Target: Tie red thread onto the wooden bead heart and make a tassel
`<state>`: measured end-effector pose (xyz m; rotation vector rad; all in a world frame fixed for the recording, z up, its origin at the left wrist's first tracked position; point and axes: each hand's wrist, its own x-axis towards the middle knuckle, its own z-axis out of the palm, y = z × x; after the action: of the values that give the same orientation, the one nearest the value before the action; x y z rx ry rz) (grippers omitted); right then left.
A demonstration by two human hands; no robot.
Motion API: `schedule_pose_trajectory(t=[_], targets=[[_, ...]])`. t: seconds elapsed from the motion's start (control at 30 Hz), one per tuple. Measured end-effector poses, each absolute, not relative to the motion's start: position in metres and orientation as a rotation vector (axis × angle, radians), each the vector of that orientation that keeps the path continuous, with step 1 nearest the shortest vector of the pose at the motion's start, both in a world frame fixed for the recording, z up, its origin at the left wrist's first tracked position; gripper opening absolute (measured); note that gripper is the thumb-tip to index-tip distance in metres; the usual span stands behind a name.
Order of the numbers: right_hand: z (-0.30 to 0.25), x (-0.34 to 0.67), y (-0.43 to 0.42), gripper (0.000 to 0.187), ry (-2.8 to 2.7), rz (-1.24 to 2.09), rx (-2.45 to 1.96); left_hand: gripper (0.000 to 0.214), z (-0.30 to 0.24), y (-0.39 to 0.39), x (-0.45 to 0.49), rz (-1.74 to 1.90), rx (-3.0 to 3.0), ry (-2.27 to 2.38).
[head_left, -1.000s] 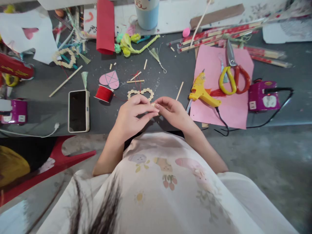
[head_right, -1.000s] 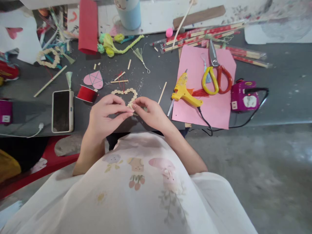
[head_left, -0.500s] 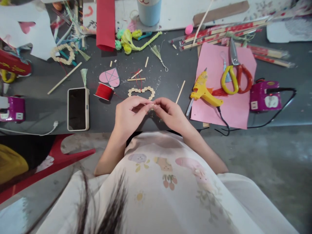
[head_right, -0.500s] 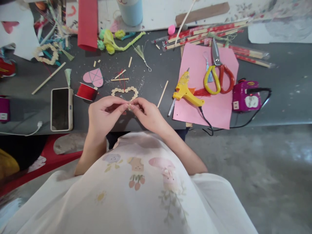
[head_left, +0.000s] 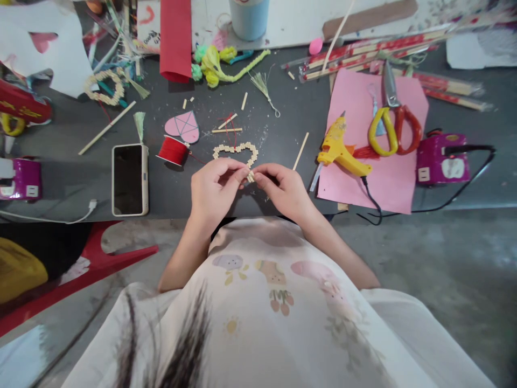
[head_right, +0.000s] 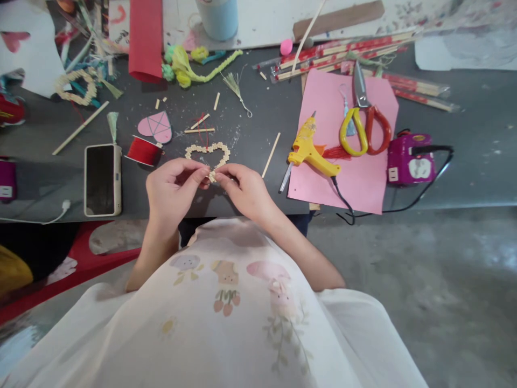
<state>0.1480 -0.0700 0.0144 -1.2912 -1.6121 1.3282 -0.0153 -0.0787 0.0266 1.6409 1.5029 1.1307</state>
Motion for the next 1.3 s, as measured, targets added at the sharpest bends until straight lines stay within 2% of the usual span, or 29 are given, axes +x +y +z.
schedule_pose_trajectory(t=[0.23,0.5,0.87,1.0,1.13,1.3], targets=[[0.015,0.147,-0.069,0.019,-1.550,1.354,-1.310,0.006,0.025,-0.079,-0.016,1.156,1.829,1.476],[0.018,0.141,-0.066,0.016,-1.235,1.619,-1.201,0.006,0.012,-0.085,-0.005,1.391,1.715,1.524],[0.016,0.146,-0.063,0.030,-0.973,1.899,-1.151,0.010,0.001,-0.091,-0.003,1.489,2.106,1.686],[0.018,0.145,-0.064,0.026,-1.030,1.820,-1.163,0.008,0.003,-0.091,-0.002,1.590,2.082,1.553],[0.019,0.144,-0.065,0.017,-1.146,1.621,-1.206,0.004,0.007,-0.092,0.002,1.518,1.719,1.520],[0.018,0.145,-0.066,0.012,-1.280,1.454,-1.291,0.014,0.007,-0.092,0.003,1.432,1.399,1.490]])
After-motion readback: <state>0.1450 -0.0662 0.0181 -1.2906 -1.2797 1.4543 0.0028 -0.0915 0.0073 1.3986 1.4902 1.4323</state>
